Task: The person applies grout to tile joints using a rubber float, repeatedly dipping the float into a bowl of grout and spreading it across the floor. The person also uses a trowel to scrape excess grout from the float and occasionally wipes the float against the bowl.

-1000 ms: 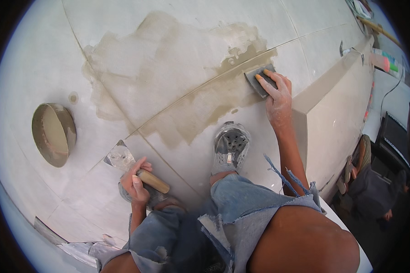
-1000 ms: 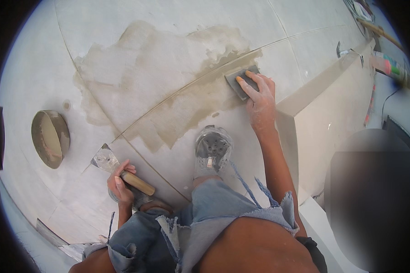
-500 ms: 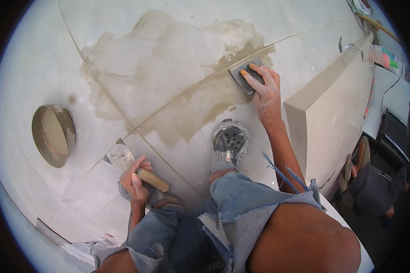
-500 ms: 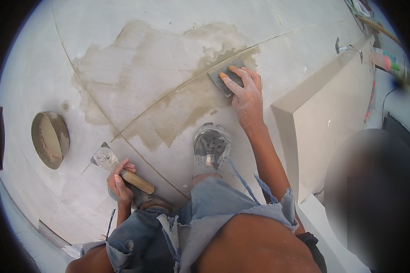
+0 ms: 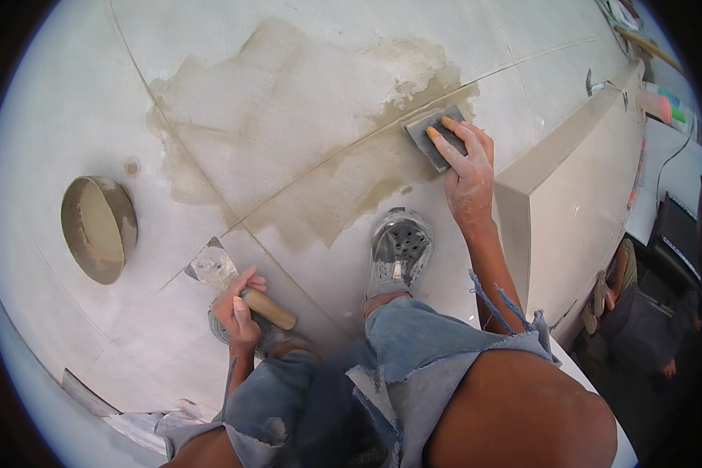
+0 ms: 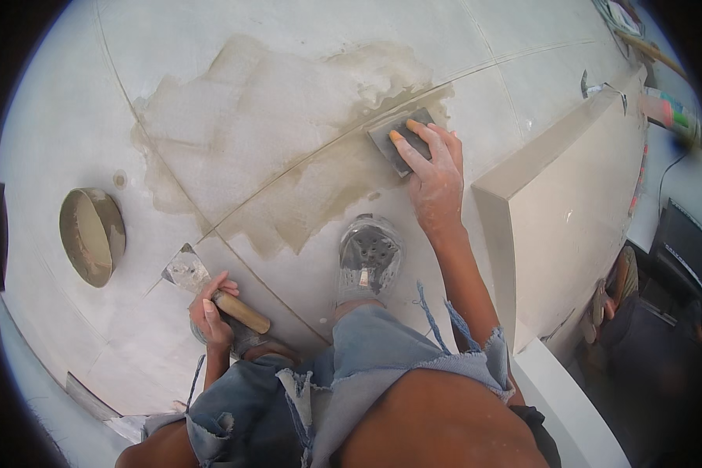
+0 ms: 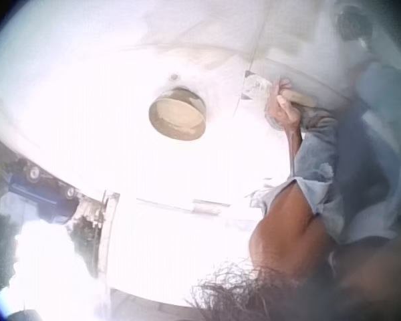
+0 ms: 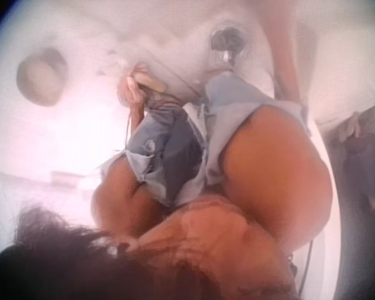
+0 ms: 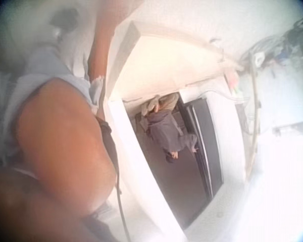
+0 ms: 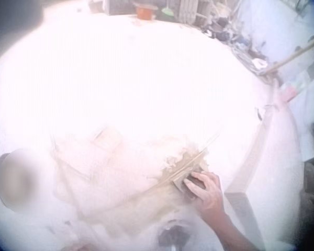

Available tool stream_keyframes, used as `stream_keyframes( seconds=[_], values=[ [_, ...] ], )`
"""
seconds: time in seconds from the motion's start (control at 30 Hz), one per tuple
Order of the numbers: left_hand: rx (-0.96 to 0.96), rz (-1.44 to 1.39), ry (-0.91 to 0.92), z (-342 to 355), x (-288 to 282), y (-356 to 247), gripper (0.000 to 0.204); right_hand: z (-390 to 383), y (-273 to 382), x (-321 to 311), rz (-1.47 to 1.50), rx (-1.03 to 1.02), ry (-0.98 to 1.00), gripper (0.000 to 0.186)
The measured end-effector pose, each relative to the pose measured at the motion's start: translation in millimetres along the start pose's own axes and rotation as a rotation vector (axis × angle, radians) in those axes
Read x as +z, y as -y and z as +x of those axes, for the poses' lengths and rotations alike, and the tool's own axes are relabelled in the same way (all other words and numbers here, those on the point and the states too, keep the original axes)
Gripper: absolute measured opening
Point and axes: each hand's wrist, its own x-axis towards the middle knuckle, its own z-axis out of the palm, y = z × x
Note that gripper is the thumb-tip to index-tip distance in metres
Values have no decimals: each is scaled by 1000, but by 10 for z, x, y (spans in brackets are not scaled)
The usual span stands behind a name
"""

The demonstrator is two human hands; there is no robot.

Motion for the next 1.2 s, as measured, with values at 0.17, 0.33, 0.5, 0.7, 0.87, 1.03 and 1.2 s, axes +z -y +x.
stream_keyframes(
  seconds=[0.17,0.33,0.5,0.7,0.87,1.03,1.2],
  values=[
    [-3,-10,-14,-2,13,-19,72,-163,-38,36,-5,61,38,59],
    [0,-7,4,5,-28,0,72,372,29,-36,-21,5,6,59],
    [14,-9,-14,8,-24,-24,70,1016,-21,-19,-17,-211,116,54],
    [-6,-16,-37,-14,-5,0,71,800,-60,-186,-198,-194,376,46],
    [-27,-6,27,-13,6,-10,76,982,-102,-236,-123,-158,275,44],
    [6,19,33,-22,-33,9,73,870,53,-224,-143,-190,394,44],
    [3,-18,3,-28,0,11,70,931,470,-299,-89,-266,451,41]
  ],
)
